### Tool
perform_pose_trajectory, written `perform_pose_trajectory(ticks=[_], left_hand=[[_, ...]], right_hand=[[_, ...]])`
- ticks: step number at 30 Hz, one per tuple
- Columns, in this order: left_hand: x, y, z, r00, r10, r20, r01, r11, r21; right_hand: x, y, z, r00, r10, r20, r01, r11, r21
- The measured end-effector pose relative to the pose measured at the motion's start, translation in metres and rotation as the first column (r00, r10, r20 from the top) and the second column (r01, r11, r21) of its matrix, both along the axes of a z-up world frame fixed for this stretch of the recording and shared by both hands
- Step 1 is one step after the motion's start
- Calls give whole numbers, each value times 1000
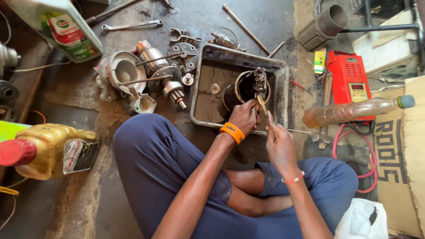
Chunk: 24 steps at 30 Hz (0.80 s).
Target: The person scrubs a cylindrical mechanical part with a brush inside a metal tray filled with liquid. The person rotates the part to clean different sides and continues scrubbing until the end of the clip.
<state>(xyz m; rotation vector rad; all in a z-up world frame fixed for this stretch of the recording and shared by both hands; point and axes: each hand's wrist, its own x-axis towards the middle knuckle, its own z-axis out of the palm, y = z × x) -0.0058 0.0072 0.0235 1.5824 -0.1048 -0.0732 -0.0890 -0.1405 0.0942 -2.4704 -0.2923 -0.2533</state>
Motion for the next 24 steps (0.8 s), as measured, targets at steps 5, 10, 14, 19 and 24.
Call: perform_pose_trajectory(ticks=[5, 10, 14, 19, 24], left_hand=[[3, 9, 8, 980, 54, 194, -74, 992, 98], [-3, 1, 6, 1000, 12, 27, -11, 1000, -21], [-2, 15, 16, 998, 25, 51, -26, 1000, 4], [-4, -4, 8, 997, -17, -73, 11, 997, -76], [-1, 9, 11, 997, -56, -50, 53, 996, -65]], right_hand=[[3, 14, 0, 999, -25, -42, 24, 999, -29], [-2, 5, -4, 999, -22, -23, 22, 1000, -10], [-1, 16, -6, 999, -27, -30, 28, 999, 41], [-4, -4, -7, 998, -55, -14, 54, 997, -56], [3, -1, -5, 1000, 0, -29, 0, 1000, 25]])
